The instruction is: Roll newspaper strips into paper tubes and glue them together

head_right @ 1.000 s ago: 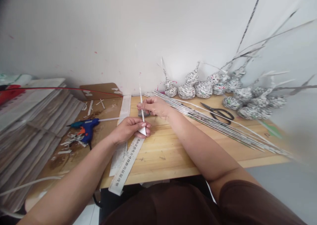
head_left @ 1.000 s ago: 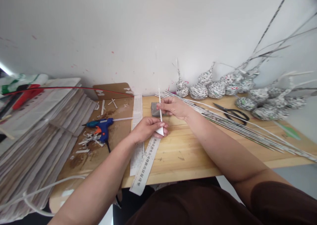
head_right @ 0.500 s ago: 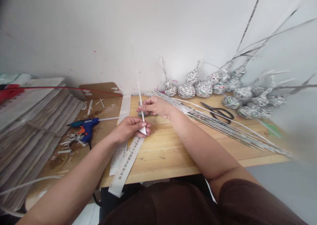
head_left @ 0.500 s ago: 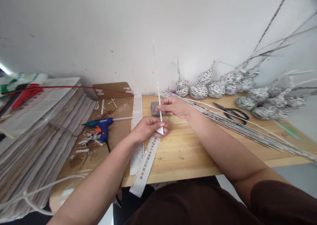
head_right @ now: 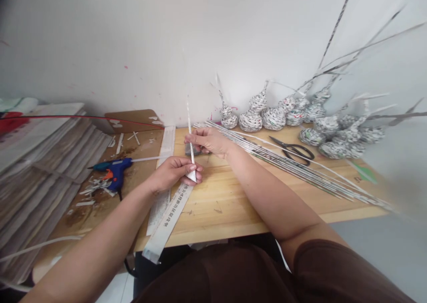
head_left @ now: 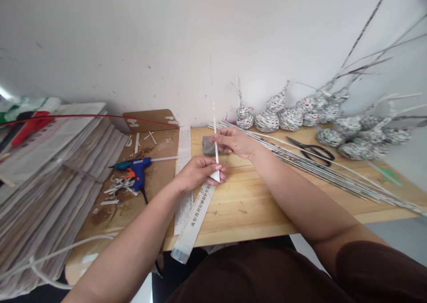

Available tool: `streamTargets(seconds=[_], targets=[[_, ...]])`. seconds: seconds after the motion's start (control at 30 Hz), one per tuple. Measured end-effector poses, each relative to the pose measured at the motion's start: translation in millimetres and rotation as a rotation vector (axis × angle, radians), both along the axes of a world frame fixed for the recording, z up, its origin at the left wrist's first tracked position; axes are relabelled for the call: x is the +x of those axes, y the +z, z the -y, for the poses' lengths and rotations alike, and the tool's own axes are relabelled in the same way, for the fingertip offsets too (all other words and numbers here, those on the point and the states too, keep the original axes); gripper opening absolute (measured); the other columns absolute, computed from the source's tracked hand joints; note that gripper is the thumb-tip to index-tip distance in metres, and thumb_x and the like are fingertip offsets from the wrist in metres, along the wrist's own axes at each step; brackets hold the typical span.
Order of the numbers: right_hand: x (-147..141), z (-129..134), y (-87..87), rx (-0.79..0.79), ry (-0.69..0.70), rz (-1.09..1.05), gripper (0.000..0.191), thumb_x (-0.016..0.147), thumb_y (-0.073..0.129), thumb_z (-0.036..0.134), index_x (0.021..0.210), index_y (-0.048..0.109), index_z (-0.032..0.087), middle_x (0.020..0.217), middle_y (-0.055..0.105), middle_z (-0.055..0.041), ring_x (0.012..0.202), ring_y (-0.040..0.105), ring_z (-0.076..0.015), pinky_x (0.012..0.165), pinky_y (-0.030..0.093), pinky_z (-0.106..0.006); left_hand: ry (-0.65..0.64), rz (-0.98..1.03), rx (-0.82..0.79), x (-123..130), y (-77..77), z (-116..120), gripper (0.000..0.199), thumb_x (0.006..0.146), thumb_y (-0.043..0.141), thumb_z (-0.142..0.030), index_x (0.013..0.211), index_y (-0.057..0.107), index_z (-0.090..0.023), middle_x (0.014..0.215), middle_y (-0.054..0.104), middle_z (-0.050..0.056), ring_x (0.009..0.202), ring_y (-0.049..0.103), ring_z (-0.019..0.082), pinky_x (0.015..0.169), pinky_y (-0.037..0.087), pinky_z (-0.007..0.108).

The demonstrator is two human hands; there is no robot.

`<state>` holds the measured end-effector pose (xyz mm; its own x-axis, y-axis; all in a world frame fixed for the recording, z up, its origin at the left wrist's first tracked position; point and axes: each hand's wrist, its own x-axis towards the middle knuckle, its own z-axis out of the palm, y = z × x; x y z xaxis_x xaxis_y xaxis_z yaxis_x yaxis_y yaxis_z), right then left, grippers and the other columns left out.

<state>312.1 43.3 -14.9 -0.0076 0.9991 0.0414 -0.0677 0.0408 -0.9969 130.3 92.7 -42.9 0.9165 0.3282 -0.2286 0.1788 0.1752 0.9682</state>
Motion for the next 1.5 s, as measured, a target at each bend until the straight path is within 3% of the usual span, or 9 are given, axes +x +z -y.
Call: streamTargets(seconds=[0.13, 0.33, 0.47, 0.67, 0.83, 0.97, 1.13, 1.3, 1.5], targets=[[4.2, 3.5, 3.5, -0.042, 0.185, 0.059, 0.038, 0.079, 0.066, 0.046, 0.094, 0.07, 0.011, 0.056, 0.05, 0.0034, 0.049, 0.039, -0.0054, 0.042, 0.025, -0.018, 0.004, -0.001, 0.007, -0.3, -1.3, -0.5, 0.036, 0.077, 0.068, -0.042, 0.095, 0.069, -0.011, 0.083, 0.071, 0.01, 0.076, 0.068, 0.018, 0.069, 0.056, 0.032], [1.1, 2.9, 4.7, 0.018, -0.003, 0.073, 0.029, 0.07, 0.075, 0.041, 0.073, 0.069, 0.012, 0.07, 0.064, -0.0014, 0.051, 0.04, -0.0047, 0.043, 0.025, -0.02, -0.017, 0.015, -0.002, -0.4, -3.0, -2.4, 0.035, 0.077, 0.067, -0.042, 0.095, 0.069, -0.012, 0.083, 0.071, 0.01, 0.078, 0.068, 0.019, 0.073, 0.057, 0.036], [0.0, 2.8, 4.0, 0.001, 0.108, 0.107, 0.032, 0.073, 0.072, 0.043, 0.085, 0.072, 0.013, 0.087, 0.067, -0.0059, 0.064, 0.049, -0.0082, 0.049, 0.032, -0.02, -0.015, 0.023, -0.007, -0.3, -2.8, -2.0, 0.035, 0.077, 0.067, -0.042, 0.095, 0.07, -0.012, 0.084, 0.071, 0.01, 0.08, 0.068, 0.02, 0.072, 0.057, 0.036], [-1.5, 1.0, 2.1, 0.024, -0.055, 0.029, 0.034, 0.066, 0.078, 0.043, 0.068, 0.065, 0.012, 0.064, 0.06, 0.0003, 0.05, 0.041, -0.0051, 0.045, 0.029, -0.02, -0.031, 0.006, -0.002, -0.3, -0.3, 0.1, 0.035, 0.077, 0.068, -0.041, 0.095, 0.07, -0.011, 0.082, 0.071, 0.009, 0.077, 0.067, 0.018, 0.07, 0.056, 0.034], [-0.2, 2.6, 3.7, -0.008, 0.084, 0.056, 0.035, 0.072, 0.073, 0.045, 0.083, 0.071, 0.012, 0.091, 0.068, -0.0071, 0.062, 0.051, -0.0072, 0.051, 0.036, -0.02, -0.013, 0.013, -0.006, -0.4, -0.8, -0.4, 0.035, 0.076, 0.069, -0.042, 0.094, 0.07, -0.011, 0.082, 0.071, 0.01, 0.077, 0.068, 0.019, 0.071, 0.057, 0.034], [1.3, 1.1, 2.7, 0.024, -0.044, 0.028, 0.032, 0.069, 0.076, 0.043, 0.073, 0.068, 0.012, 0.074, 0.066, -0.0031, 0.053, 0.045, -0.0054, 0.047, 0.032, -0.02, -0.035, 0.002, -0.001, -0.4, -1.1, -0.2, 0.036, 0.076, 0.069, -0.042, 0.095, 0.07, -0.012, 0.083, 0.071, 0.01, 0.077, 0.067, 0.018, 0.07, 0.056, 0.033], [4.5, 2.9, 5.5, 0.001, 0.1, 0.105, 0.034, 0.074, 0.072, 0.045, 0.085, 0.071, 0.013, 0.089, 0.069, -0.007, 0.069, 0.054, -0.0103, 0.055, 0.039, -0.021, -0.012, -0.001, 0.007, -0.4, -0.5, 0.1, 0.039, 0.075, 0.07, -0.044, 0.095, 0.07, -0.011, 0.083, 0.072, 0.011, 0.078, 0.068, 0.02, 0.07, 0.056, 0.034], [3.2, 2.7, 5.0, 0.026, -0.027, 0.082, 0.033, 0.069, 0.076, 0.044, 0.072, 0.067, 0.012, 0.075, 0.066, -0.0034, 0.055, 0.047, -0.0062, 0.048, 0.034, -0.02, -0.024, -0.011, 0.016, -0.2, 0.2, -0.2, 0.037, 0.075, 0.069, -0.043, 0.096, 0.07, -0.011, 0.084, 0.072, 0.011, 0.078, 0.068, 0.019, 0.07, 0.056, 0.033], [0.8, 4.3, 6.2, -0.017, 0.077, 0.077, 0.033, 0.072, 0.074, 0.043, 0.082, 0.071, 0.012, 0.087, 0.068, -0.0069, 0.065, 0.053, -0.0089, 0.055, 0.039, -0.021, -0.021, -0.005, 0.006, -0.8, 0.5, 0.2, 0.036, 0.076, 0.069, -0.042, 0.095, 0.07, -0.011, 0.085, 0.072, 0.012, 0.079, 0.068, 0.019, 0.071, 0.056, 0.034]])
